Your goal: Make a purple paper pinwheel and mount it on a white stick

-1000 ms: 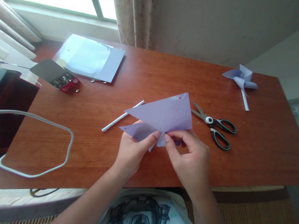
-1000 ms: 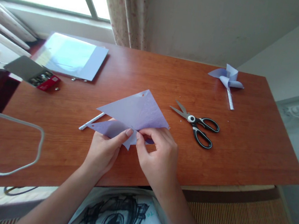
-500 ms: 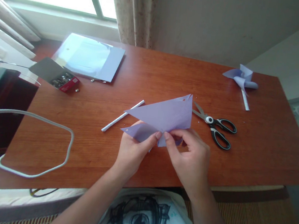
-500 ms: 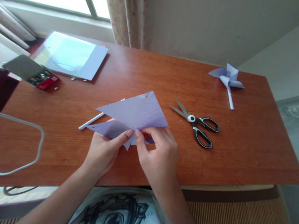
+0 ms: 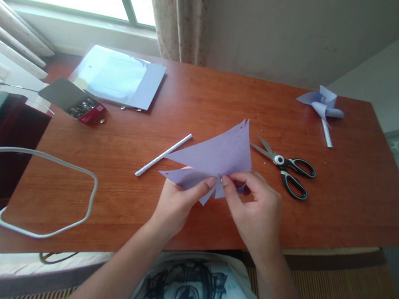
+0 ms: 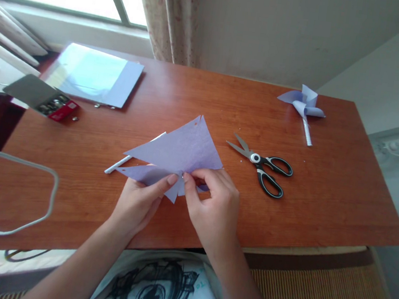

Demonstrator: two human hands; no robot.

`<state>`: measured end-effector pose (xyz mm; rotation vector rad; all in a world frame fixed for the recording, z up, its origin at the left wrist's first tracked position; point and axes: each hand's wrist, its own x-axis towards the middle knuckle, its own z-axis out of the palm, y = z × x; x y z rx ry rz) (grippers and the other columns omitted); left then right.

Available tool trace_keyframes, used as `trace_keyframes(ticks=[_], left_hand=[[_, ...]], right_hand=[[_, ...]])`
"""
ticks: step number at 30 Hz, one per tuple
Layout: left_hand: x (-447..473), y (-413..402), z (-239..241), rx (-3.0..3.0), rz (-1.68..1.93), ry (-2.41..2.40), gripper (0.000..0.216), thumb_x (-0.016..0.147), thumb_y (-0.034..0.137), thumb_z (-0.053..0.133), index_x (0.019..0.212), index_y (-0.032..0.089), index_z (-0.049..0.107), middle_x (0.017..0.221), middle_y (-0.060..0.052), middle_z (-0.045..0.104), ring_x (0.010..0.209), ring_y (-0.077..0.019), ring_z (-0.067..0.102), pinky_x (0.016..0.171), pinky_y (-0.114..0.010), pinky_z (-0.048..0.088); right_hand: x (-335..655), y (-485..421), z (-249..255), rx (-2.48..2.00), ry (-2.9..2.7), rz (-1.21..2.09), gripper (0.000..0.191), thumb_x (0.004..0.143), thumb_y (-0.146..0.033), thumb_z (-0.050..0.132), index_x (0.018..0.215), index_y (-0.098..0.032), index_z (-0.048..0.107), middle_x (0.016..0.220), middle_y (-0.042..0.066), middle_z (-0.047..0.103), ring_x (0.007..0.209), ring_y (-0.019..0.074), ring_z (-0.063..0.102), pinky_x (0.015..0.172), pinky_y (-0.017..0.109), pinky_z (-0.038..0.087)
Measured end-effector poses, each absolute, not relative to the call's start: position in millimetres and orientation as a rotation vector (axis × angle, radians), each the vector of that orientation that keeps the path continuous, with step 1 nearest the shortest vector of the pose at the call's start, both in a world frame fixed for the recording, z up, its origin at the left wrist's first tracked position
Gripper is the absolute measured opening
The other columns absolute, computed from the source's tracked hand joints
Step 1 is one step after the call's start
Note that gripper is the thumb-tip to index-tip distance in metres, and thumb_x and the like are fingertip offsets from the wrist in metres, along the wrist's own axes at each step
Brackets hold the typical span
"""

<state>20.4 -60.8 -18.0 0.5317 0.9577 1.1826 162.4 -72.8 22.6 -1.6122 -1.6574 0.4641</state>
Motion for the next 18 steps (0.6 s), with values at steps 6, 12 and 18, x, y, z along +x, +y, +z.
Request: trace_keyframes(ticks=[6, 12, 18], left_hand=[[20.2, -60.2, -17.6, 0.506, 1.181, 0.950, 0.024, 0.073, 0.020, 0.091, 0.093, 0.016, 0.077, 0.089, -0.002, 0.078, 0.081, -0.0150, 0.071, 0.080, -0.026, 0.058], [20.6, -59.6, -16.0, 0.532, 1.217, 0.968, 0.029, 0.073, 0.018, 0.091, 0.097, 0.017, 0.075, 0.091, 0.000, 0.079, 0.081, -0.0141, 0.071, 0.079, -0.024, 0.058], [20.3, -56.9, -13.2, 0.557, 1.253, 1.009, 0.039, 0.071, 0.018, 0.091, 0.106, 0.016, 0.074, 0.097, -0.002, 0.079, 0.085, -0.0159, 0.072, 0.082, -0.026, 0.059]], right_hand=[[163.0, -72.5, 21.5, -1.611, -1.646, 0.498, 0.014, 0.093, -0.020, 0.069, 0.079, -0.020, 0.067, 0.076, -0.001, 0.069, 0.073, 0.0137, 0.061, 0.068, 0.027, 0.046], [161.3, -73.0, 22.4, -1.600, -1.661, 0.467, 0.014, 0.092, -0.020, 0.069, 0.079, -0.020, 0.066, 0.076, 0.000, 0.069, 0.073, 0.0145, 0.062, 0.068, 0.027, 0.047], [154.1, -73.4, 22.1, -1.595, -1.697, 0.437, 0.014, 0.093, -0.020, 0.067, 0.079, -0.020, 0.066, 0.076, 0.001, 0.069, 0.073, 0.0161, 0.063, 0.067, 0.029, 0.047]])
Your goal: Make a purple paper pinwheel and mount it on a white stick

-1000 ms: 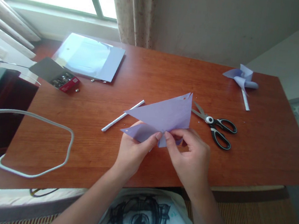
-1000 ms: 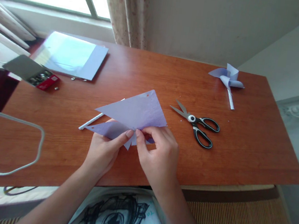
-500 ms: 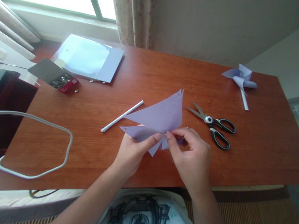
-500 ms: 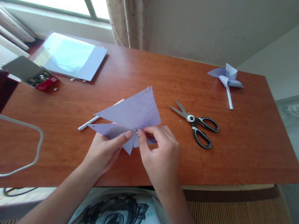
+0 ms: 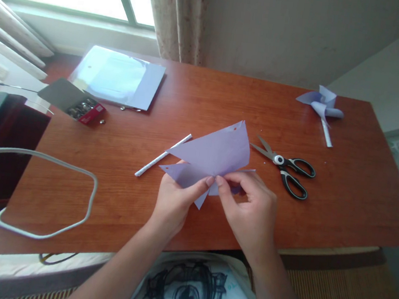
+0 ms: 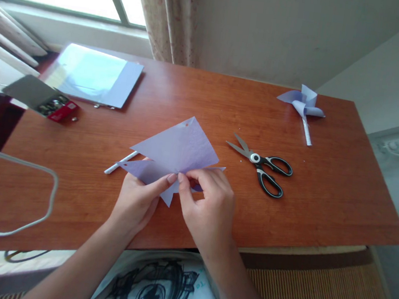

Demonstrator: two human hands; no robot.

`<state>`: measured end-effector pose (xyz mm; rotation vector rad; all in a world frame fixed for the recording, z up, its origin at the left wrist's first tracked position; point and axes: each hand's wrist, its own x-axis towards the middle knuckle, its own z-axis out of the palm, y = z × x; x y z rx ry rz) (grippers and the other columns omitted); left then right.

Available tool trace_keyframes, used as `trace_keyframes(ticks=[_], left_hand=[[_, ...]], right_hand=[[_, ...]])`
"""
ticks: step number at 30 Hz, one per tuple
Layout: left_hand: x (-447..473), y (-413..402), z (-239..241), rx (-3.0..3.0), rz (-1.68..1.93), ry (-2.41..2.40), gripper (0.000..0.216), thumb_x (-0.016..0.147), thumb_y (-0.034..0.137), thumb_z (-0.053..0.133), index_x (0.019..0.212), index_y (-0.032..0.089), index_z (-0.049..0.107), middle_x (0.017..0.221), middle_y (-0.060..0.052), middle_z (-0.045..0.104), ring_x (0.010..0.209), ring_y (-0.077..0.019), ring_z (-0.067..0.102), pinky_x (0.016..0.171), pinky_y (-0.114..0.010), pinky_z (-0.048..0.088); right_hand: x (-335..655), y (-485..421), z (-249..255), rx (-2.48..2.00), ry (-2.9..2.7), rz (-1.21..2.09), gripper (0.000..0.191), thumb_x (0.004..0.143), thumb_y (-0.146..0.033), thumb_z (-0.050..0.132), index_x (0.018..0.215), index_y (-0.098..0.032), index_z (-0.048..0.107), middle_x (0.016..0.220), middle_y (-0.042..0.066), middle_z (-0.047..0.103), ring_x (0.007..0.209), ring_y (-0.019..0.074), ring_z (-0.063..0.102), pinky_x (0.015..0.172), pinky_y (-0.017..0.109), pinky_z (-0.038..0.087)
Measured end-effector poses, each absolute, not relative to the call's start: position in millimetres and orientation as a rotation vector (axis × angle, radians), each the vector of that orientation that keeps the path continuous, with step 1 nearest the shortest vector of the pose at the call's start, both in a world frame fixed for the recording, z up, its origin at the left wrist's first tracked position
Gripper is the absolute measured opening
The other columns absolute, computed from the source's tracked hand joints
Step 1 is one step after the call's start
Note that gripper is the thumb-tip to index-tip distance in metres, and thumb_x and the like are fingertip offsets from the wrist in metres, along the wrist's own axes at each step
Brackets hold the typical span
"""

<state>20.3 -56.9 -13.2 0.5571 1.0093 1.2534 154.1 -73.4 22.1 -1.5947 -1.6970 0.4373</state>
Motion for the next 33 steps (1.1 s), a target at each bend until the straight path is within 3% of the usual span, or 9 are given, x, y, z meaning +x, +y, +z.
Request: trace_keyframes(ticks=[6, 10, 12, 16, 21, 24, 28, 33], left_hand=[[20, -55, -12, 0.509, 1.252, 1.047, 0.043, 0.069, 0.019, 0.092, 0.108, 0.016, 0.074, 0.098, -0.003, 0.079, 0.084, -0.0153, 0.071, 0.080, -0.024, 0.058], [18, -55, -12, 0.492, 1.198, 1.073, 0.042, 0.067, 0.021, 0.093, 0.104, 0.016, 0.073, 0.096, -0.003, 0.079, 0.082, -0.0160, 0.071, 0.076, -0.023, 0.057], [16, -54, -12, 0.495, 1.155, 1.078, 0.040, 0.067, 0.021, 0.093, 0.102, 0.016, 0.073, 0.093, -0.002, 0.079, 0.079, -0.0161, 0.071, 0.073, -0.023, 0.057], [13, -52, -12, 0.541, 1.073, 1.036, 0.039, 0.070, 0.023, 0.093, 0.103, 0.016, 0.075, 0.099, -0.004, 0.079, 0.085, -0.0176, 0.072, 0.076, -0.024, 0.057], [11, -51, -13, 0.568, 1.046, 0.998, 0.039, 0.072, 0.023, 0.091, 0.107, 0.018, 0.075, 0.102, -0.004, 0.079, 0.088, -0.0181, 0.072, 0.078, -0.025, 0.057], [12, -51, -14, 0.589, 1.032, 1.020, 0.036, 0.071, 0.025, 0.092, 0.102, 0.016, 0.075, 0.100, -0.005, 0.079, 0.087, -0.0183, 0.071, 0.078, -0.025, 0.057], [12, -51, -15, 0.616, 1.017, 1.075, 0.035, 0.069, 0.028, 0.093, 0.096, 0.014, 0.074, 0.095, -0.005, 0.077, 0.083, -0.0191, 0.070, 0.074, -0.026, 0.055], [13, -52, -16, 0.645, 1.015, 1.097, 0.036, 0.069, 0.030, 0.092, 0.096, 0.014, 0.074, 0.092, -0.006, 0.077, 0.081, -0.0202, 0.070, 0.072, -0.026, 0.054]], right_hand=[[170, -74, 30, -1.591, -1.702, 0.393, 0.011, 0.095, -0.023, 0.068, 0.084, -0.021, 0.069, 0.078, 0.000, 0.069, 0.074, 0.0141, 0.062, 0.069, 0.028, 0.047], [212, -69, 27, -1.649, -1.615, 0.247, 0.009, 0.098, -0.025, 0.065, 0.102, -0.023, 0.072, 0.098, 0.003, 0.074, 0.092, 0.0177, 0.066, 0.081, 0.032, 0.050], [234, -66, 20, -1.613, -1.589, 0.344, 0.015, 0.099, -0.024, 0.062, 0.110, -0.024, 0.072, 0.112, 0.005, 0.073, 0.104, 0.0200, 0.068, 0.090, 0.035, 0.053], [259, -63, 6, -1.541, -1.661, 0.682, 0.028, 0.098, -0.022, 0.063, 0.125, -0.029, 0.065, 0.121, 0.003, 0.074, 0.106, 0.0188, 0.072, 0.096, 0.037, 0.057], [266, -64, 5, -1.457, -1.770, 0.856, 0.022, 0.095, -0.021, 0.068, 0.116, -0.029, 0.064, 0.119, 0.003, 0.074, 0.110, 0.0193, 0.072, 0.091, 0.033, 0.061], [267, -63, 12, -1.452, -1.895, 0.785, 0.013, 0.096, -0.020, 0.065, 0.107, -0.028, 0.069, 0.106, 0.002, 0.077, 0.100, 0.0184, 0.074, 0.086, 0.030, 0.061], [269, -62, 24, -1.370, -2.030, 0.755, 0.021, 0.097, -0.013, 0.059, 0.104, -0.026, 0.073, 0.102, 0.002, 0.077, 0.095, 0.0173, 0.074, 0.083, 0.028, 0.059], [267, -62, 33, -1.332, -2.025, 0.704, 0.018, 0.094, -0.015, 0.065, 0.101, -0.027, 0.076, 0.100, 0.001, 0.079, 0.091, 0.0175, 0.075, 0.079, 0.028, 0.060]])
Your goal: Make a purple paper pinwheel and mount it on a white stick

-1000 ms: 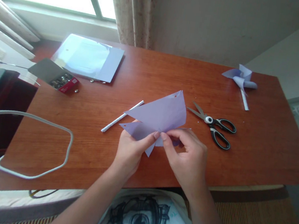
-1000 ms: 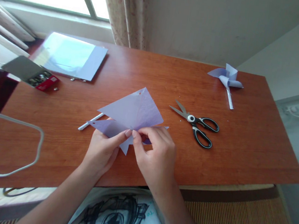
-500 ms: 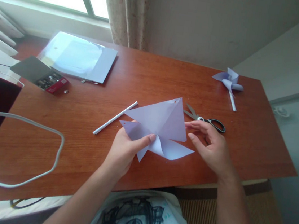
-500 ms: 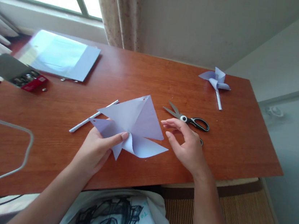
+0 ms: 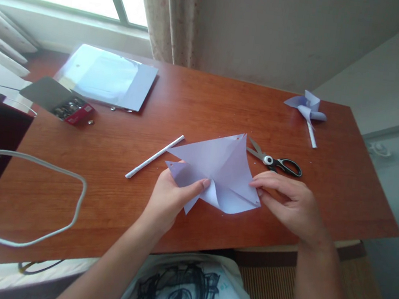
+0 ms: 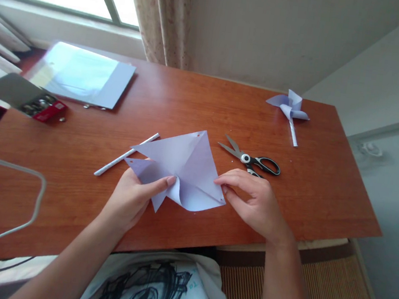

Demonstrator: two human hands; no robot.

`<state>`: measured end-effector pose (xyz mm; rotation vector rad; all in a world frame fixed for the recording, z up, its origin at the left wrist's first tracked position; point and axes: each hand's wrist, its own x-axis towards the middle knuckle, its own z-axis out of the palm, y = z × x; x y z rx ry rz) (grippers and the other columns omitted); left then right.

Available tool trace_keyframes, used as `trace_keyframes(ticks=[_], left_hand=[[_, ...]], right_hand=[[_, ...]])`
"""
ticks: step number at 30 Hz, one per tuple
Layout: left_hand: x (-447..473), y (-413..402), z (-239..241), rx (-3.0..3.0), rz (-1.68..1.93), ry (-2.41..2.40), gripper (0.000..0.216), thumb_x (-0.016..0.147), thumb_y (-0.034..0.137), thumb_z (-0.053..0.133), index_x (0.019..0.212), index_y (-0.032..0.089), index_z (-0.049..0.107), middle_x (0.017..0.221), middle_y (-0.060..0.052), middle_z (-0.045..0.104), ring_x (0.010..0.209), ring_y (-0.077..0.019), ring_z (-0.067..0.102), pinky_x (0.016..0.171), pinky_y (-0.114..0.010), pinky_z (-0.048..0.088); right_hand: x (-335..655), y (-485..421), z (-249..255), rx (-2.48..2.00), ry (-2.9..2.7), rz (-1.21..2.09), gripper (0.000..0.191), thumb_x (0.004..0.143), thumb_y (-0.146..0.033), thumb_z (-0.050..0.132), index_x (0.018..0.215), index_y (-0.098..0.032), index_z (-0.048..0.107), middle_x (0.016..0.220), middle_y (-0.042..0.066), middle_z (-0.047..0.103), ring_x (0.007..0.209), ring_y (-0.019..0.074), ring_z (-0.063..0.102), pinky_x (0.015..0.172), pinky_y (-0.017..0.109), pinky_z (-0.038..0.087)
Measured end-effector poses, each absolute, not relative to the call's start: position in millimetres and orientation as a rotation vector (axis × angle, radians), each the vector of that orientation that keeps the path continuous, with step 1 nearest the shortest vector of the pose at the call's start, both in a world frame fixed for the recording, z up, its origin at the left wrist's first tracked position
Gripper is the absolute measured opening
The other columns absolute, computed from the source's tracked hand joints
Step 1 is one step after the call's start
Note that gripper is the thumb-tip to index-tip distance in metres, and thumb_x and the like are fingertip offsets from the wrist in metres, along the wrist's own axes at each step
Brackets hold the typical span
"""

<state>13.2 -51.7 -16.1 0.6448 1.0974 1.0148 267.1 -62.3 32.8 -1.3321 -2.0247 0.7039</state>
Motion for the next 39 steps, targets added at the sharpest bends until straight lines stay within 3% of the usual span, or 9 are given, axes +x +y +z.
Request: trace_keyframes(ticks=[7, 12, 18, 24, 39], left_hand=[[14, -52, -15, 0.647, 1.010, 1.133, 0.037, 0.067, 0.030, 0.094, 0.093, 0.015, 0.072, 0.086, -0.004, 0.076, 0.075, -0.0182, 0.068, 0.068, -0.025, 0.052], [16, -51, -11, 0.682, 0.995, 1.143, 0.035, 0.068, 0.030, 0.093, 0.092, 0.014, 0.072, 0.085, -0.004, 0.076, 0.073, -0.0174, 0.067, 0.067, -0.025, 0.052], [19, -50, -6, 0.698, 1.003, 1.158, 0.029, 0.066, 0.026, 0.092, 0.085, 0.015, 0.072, 0.075, 0.000, 0.073, 0.065, -0.0142, 0.063, 0.061, -0.023, 0.049], [20, -50, -3, 0.689, 1.013, 1.141, 0.024, 0.067, 0.022, 0.088, 0.084, 0.015, 0.073, 0.076, -0.001, 0.074, 0.067, -0.0160, 0.065, 0.065, -0.025, 0.051], [21, -50, -4, 0.676, 1.040, 1.078, 0.027, 0.069, 0.022, 0.088, 0.093, 0.016, 0.076, 0.090, -0.003, 0.078, 0.079, -0.0190, 0.068, 0.076, -0.027, 0.055]], right_hand=[[262, -59, 37, -1.306, -2.028, 0.690, 0.016, 0.092, -0.016, 0.069, 0.100, -0.027, 0.077, 0.097, 0.001, 0.078, 0.091, 0.0168, 0.074, 0.082, 0.028, 0.059], [257, -59, 40, -1.312, -1.978, 0.679, 0.012, 0.090, -0.018, 0.073, 0.096, -0.027, 0.078, 0.099, 0.003, 0.067, 0.092, 0.0167, 0.065, 0.077, 0.030, 0.055], [240, -56, 44, -1.261, -2.035, 0.673, 0.007, 0.092, -0.019, 0.070, 0.090, -0.025, 0.073, 0.111, 0.005, 0.066, 0.106, 0.0218, 0.061, 0.092, 0.041, 0.051], [217, -47, 40, -1.310, -2.081, 0.527, 0.005, 0.091, -0.022, 0.071, 0.091, -0.026, 0.073, 0.090, 0.002, 0.068, 0.094, 0.0207, 0.061, 0.088, 0.041, 0.050], [200, -49, 44, -1.448, -2.145, 0.462, 0.009, 0.088, -0.016, 0.068, 0.083, -0.022, 0.066, 0.109, 0.006, 0.066, 0.108, 0.0253, 0.057, 0.098, 0.046, 0.046]])
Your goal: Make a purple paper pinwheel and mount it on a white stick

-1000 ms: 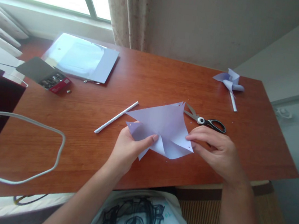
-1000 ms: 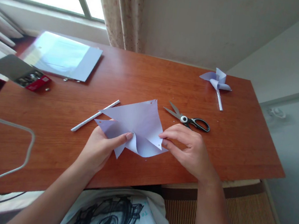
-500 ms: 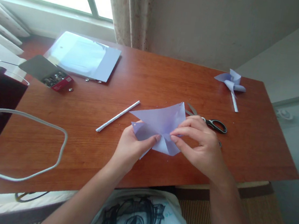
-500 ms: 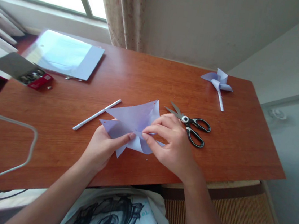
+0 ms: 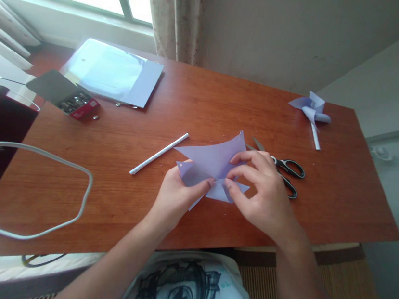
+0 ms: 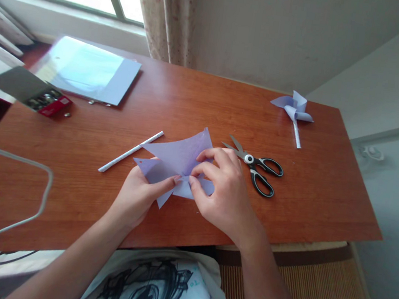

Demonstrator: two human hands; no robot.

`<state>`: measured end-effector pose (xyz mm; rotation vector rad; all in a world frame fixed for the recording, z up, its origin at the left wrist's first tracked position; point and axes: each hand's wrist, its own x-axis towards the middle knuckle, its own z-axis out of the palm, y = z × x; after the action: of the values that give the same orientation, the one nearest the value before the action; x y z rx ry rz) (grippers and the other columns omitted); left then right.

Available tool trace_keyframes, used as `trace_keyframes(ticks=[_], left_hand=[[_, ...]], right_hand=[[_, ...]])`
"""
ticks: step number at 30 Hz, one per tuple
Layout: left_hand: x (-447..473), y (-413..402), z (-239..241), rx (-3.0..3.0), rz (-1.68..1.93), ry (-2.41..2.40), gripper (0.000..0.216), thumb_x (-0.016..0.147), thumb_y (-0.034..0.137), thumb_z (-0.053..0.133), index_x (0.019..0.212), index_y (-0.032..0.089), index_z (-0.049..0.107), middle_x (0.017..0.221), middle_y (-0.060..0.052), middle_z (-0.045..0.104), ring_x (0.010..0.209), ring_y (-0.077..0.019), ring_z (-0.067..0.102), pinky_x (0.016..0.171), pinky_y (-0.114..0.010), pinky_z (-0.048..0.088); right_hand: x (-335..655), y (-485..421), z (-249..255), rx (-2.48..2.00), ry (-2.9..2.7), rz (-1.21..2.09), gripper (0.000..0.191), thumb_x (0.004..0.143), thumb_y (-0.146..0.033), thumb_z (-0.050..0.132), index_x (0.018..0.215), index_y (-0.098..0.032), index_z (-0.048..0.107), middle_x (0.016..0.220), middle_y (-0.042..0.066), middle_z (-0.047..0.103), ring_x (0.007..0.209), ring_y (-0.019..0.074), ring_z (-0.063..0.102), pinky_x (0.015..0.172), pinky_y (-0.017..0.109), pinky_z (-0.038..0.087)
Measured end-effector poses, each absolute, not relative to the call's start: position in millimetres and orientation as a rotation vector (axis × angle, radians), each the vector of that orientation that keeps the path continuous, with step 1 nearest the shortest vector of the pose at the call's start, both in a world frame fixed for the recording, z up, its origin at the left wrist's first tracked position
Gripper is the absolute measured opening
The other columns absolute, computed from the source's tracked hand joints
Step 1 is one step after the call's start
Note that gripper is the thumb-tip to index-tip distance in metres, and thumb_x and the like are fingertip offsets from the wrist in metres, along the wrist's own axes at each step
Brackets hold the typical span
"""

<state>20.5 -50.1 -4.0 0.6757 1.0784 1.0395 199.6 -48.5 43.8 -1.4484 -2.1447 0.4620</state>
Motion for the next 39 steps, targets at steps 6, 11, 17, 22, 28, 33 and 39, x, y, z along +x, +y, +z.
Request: trace_keyframes(ticks=[6, 11, 17, 22, 28, 33, 39], left_hand=[[19, -50, -8, 0.712, 1.025, 1.101, 0.024, 0.070, 0.024, 0.088, 0.088, 0.015, 0.075, 0.087, -0.004, 0.077, 0.077, -0.0195, 0.068, 0.074, -0.028, 0.055], [18, -50, -10, 0.682, 1.016, 1.059, 0.030, 0.068, 0.023, 0.088, 0.094, 0.015, 0.076, 0.089, -0.005, 0.077, 0.081, -0.0219, 0.070, 0.077, -0.030, 0.057], [18, -51, -8, 0.681, 1.024, 1.039, 0.028, 0.071, 0.025, 0.088, 0.094, 0.015, 0.076, 0.089, -0.005, 0.077, 0.081, -0.0212, 0.070, 0.076, -0.028, 0.056], [16, -53, -10, 0.695, 1.050, 1.031, 0.028, 0.077, 0.031, 0.086, 0.100, 0.017, 0.076, 0.096, -0.006, 0.079, 0.087, -0.0228, 0.072, 0.081, -0.030, 0.057], [17, -53, -10, 0.718, 1.055, 1.022, 0.033, 0.073, 0.028, 0.089, 0.101, 0.015, 0.077, 0.096, -0.006, 0.080, 0.085, -0.0222, 0.073, 0.079, -0.029, 0.058], [18, -53, -8, 0.688, 1.060, 1.038, 0.039, 0.068, 0.023, 0.092, 0.101, 0.015, 0.076, 0.095, -0.005, 0.080, 0.085, -0.0218, 0.072, 0.079, -0.028, 0.058], [17, -53, -11, 0.702, 1.056, 1.079, 0.031, 0.073, 0.027, 0.090, 0.098, 0.015, 0.075, 0.092, -0.003, 0.078, 0.082, -0.0188, 0.070, 0.077, -0.026, 0.057]], right_hand=[[195, -51, 42, -1.480, -2.116, 0.439, 0.010, 0.089, -0.019, 0.070, 0.082, -0.022, 0.064, 0.114, 0.008, 0.065, 0.113, 0.0275, 0.057, 0.101, 0.049, 0.047], [192, -53, 39, -1.501, -2.105, 0.425, 0.010, 0.088, -0.017, 0.070, 0.083, -0.023, 0.063, 0.115, 0.008, 0.065, 0.116, 0.0280, 0.057, 0.104, 0.050, 0.046], [190, -52, 37, -1.510, -2.094, 0.414, 0.010, 0.089, -0.017, 0.069, 0.083, -0.022, 0.063, 0.114, 0.008, 0.065, 0.116, 0.0276, 0.058, 0.105, 0.049, 0.046], [189, -51, 37, -1.513, -2.084, 0.413, 0.010, 0.089, -0.016, 0.068, 0.083, -0.022, 0.063, 0.114, 0.008, 0.066, 0.115, 0.0273, 0.058, 0.104, 0.049, 0.047], [188, -52, 37, -1.507, -2.076, 0.389, 0.011, 0.090, -0.016, 0.068, 0.082, -0.021, 0.063, 0.113, 0.009, 0.066, 0.113, 0.0266, 0.059, 0.102, 0.048, 0.047], [188, -53, 35, -1.498, -2.071, 0.376, 0.010, 0.090, -0.016, 0.069, 0.083, -0.021, 0.064, 0.113, 0.009, 0.066, 0.113, 0.0263, 0.058, 0.102, 0.047, 0.048], [187, -53, 36, -1.482, -2.068, 0.360, 0.011, 0.090, -0.016, 0.070, 0.082, -0.021, 0.064, 0.112, 0.009, 0.066, 0.112, 0.0260, 0.059, 0.102, 0.046, 0.048]])
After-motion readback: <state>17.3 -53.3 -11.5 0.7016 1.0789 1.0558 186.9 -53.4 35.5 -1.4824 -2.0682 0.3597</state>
